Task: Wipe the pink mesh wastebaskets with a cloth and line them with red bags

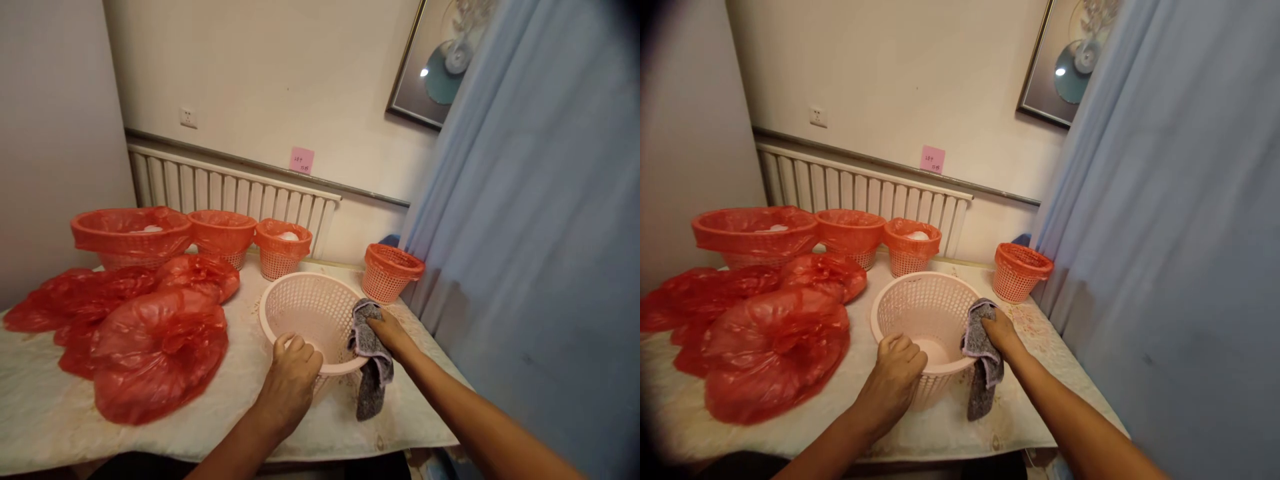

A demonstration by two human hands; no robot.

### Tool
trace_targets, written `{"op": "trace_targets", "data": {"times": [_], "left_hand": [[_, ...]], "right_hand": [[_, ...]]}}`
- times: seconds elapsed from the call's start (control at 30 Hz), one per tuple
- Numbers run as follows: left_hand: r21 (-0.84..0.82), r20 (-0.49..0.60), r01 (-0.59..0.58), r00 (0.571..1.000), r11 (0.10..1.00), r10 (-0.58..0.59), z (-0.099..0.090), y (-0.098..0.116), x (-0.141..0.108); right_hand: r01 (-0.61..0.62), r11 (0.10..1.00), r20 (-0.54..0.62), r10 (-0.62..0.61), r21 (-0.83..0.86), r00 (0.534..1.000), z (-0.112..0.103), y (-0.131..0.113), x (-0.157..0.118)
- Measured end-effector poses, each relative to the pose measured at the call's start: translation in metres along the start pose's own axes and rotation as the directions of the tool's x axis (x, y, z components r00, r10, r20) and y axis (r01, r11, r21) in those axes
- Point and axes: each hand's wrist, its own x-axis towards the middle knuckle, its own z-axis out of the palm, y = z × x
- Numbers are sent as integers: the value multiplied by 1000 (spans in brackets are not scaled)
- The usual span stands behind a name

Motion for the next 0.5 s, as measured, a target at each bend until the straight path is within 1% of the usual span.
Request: {"op": "trace_targets", "data": {"times": [0.1, 0.23, 0.37, 0.5], "left_hand": [[-5, -16, 1, 1000, 1000, -1, 1, -2, 1], [-12, -15, 4, 1000, 1000, -4, 4, -3, 0], [-16, 6, 10, 1000, 1000, -10, 4, -4, -1], [-18, -4, -2, 1000, 1000, 2, 3, -7, 0]], "right_hand": [[4, 992, 28, -1, -128, 1000, -5, -6, 29], [63, 974, 71, -49, -219, 996, 0, -12, 61], [114, 958, 99, -90, -264, 991, 8, -23, 83], [149, 954, 110, -124, -259, 986, 12, -31, 97]]}}
